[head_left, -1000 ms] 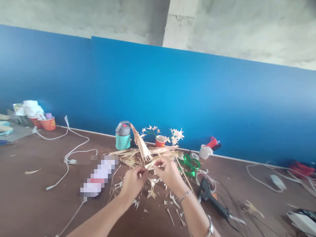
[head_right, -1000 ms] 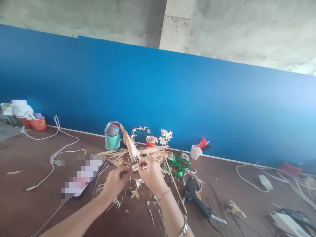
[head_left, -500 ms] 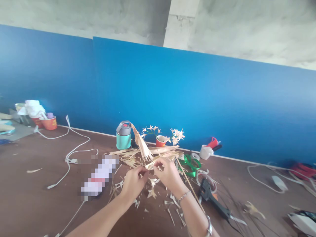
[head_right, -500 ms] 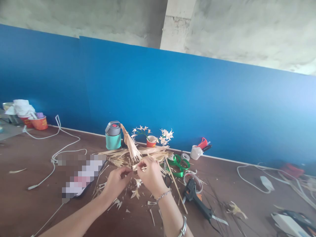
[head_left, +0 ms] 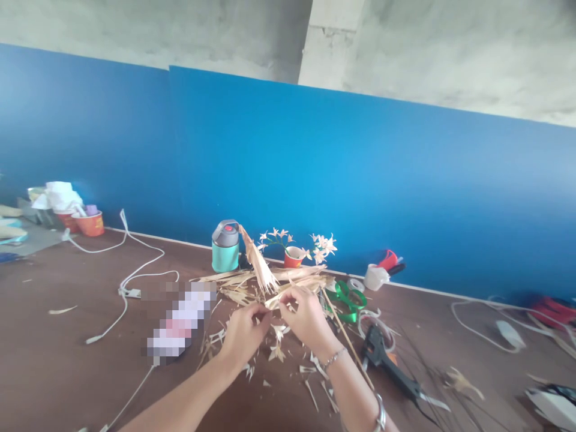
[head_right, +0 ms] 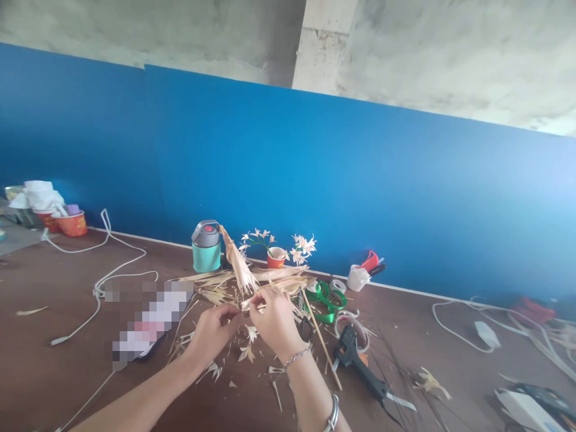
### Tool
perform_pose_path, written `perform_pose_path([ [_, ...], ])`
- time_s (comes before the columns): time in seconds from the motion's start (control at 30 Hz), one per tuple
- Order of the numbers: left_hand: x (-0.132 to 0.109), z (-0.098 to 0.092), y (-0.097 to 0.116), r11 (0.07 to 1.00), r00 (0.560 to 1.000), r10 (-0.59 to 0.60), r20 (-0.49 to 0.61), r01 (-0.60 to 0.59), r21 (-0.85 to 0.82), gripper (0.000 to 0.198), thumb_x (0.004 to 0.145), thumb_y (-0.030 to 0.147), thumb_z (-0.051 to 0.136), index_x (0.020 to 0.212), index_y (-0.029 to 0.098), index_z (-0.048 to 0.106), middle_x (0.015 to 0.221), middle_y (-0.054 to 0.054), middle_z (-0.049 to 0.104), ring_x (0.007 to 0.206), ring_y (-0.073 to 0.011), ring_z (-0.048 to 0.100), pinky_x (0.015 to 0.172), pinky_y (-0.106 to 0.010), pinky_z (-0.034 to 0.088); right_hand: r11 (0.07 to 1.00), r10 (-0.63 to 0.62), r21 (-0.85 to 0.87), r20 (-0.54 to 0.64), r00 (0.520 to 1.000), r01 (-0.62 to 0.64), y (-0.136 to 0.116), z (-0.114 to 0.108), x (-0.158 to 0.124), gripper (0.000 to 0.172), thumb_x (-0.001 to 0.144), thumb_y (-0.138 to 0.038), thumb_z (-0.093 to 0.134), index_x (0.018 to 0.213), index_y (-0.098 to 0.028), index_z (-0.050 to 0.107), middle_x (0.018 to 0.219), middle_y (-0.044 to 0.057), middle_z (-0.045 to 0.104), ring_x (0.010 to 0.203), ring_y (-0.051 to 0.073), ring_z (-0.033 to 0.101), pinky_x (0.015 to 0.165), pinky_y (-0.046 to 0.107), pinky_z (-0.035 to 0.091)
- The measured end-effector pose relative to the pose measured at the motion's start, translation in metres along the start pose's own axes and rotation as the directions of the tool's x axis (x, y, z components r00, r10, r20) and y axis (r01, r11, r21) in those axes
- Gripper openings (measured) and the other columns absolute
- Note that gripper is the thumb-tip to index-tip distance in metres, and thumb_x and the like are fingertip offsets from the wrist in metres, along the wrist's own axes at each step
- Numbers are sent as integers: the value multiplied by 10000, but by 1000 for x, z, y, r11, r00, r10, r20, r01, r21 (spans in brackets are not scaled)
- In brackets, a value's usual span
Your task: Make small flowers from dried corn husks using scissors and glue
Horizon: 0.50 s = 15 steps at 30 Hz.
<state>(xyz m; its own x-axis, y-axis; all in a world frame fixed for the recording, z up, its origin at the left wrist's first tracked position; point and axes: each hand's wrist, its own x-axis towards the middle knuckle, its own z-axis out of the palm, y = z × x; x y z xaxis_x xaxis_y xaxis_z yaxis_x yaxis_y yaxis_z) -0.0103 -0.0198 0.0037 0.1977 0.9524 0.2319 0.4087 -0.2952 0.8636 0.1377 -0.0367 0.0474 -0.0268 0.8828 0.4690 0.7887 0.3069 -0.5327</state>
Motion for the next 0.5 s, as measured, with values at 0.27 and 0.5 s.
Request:
perform_pose_path([
  [0.27, 0, 0, 0, 1000, 1000, 12, -11, -12, -9, 190, 733, 271, 506, 683, 200, 675, 681, -11, 698, 592, -171, 599, 576, -255, 414, 999, -11, -31, -5, 1000, 11, 1, 0, -1, 117, 697, -93, 542, 649, -195, 573, 700, 6, 631, 752, 169, 570, 691, 259, 406],
  [0.5, 0, 0, -1, 1000, 1000, 22, -9, -22, -12, 193, 739, 275, 505, 690, 197, 675, 691, -16, 702, 609, -177, 610, 582, -256, 417, 998, -29, -48, -10, 1000, 29, 2, 1, -1, 117, 699, -89, 543, 658, -194, 572, 705, 6, 631, 769, 173, 564, 697, 261, 400],
])
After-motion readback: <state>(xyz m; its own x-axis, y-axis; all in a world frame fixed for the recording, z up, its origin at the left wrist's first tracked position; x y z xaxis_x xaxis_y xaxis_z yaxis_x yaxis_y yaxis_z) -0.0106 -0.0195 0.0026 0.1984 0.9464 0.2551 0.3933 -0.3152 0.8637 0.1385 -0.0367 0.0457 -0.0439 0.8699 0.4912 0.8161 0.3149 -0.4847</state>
